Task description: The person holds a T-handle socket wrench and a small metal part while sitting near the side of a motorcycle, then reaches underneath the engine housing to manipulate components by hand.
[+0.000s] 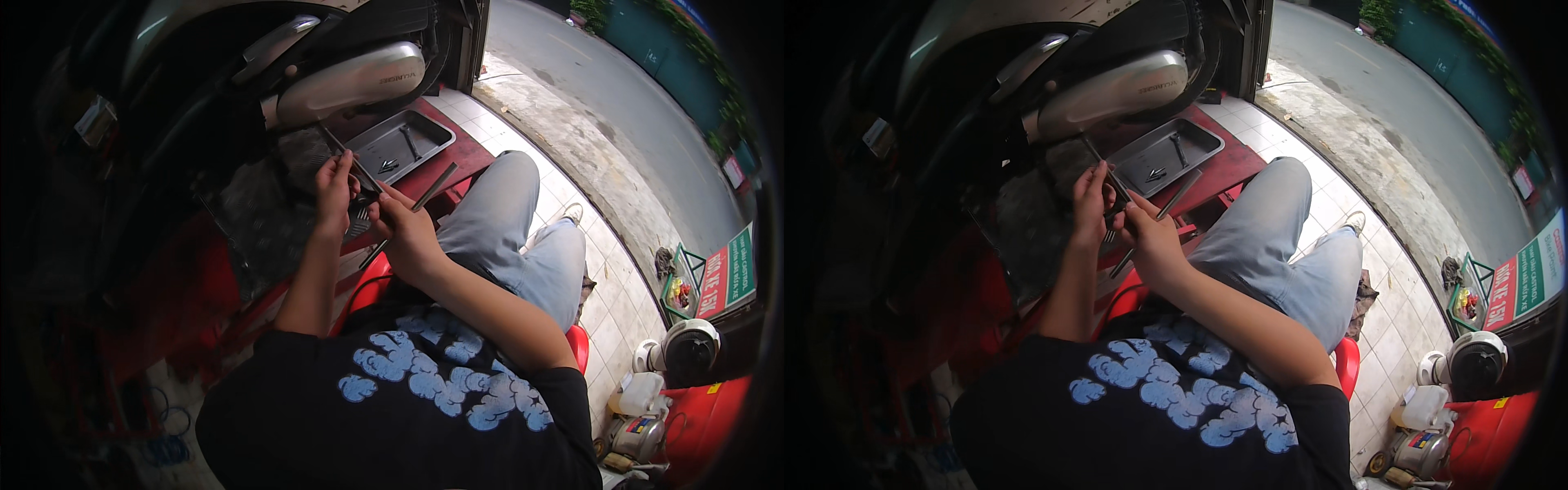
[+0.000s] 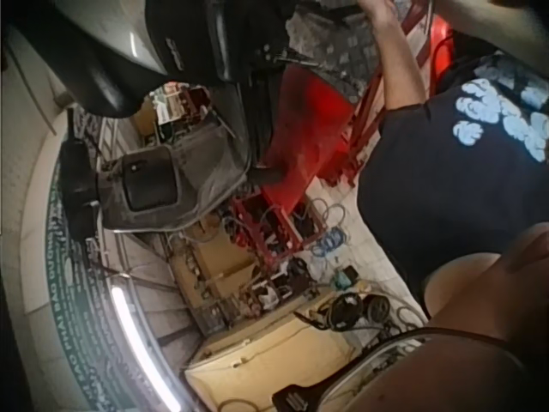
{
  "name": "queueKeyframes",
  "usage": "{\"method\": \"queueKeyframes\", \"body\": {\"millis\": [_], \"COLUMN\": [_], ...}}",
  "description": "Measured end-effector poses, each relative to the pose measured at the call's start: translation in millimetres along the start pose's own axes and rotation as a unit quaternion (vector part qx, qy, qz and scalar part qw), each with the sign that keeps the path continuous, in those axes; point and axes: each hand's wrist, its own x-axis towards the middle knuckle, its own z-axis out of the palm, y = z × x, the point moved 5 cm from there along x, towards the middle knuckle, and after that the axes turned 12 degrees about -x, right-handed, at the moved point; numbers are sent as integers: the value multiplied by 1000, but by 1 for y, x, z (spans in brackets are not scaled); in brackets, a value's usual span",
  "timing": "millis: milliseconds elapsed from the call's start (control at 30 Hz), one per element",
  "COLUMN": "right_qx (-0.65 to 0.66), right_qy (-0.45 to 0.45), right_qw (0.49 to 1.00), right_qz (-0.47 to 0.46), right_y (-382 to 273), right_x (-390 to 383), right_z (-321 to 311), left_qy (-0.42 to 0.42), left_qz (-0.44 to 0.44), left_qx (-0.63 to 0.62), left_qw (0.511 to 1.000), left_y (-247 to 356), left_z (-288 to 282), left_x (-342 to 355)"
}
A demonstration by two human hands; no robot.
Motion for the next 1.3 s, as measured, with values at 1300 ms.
{"method": "queueKeyframes", "body": {"millis": [1300], "right_qx": [-346], "right_qy": [5], "right_qw": [928], "right_qz": [-141], "right_y": [-14], "right_x": [5], "right_z": [-1], "left_qy": [-42], "left_qz": [-39], "left_qx": [-79], "left_qw": [995], "left_y": [0], "left_z": [4], "left_x": [-5]}}
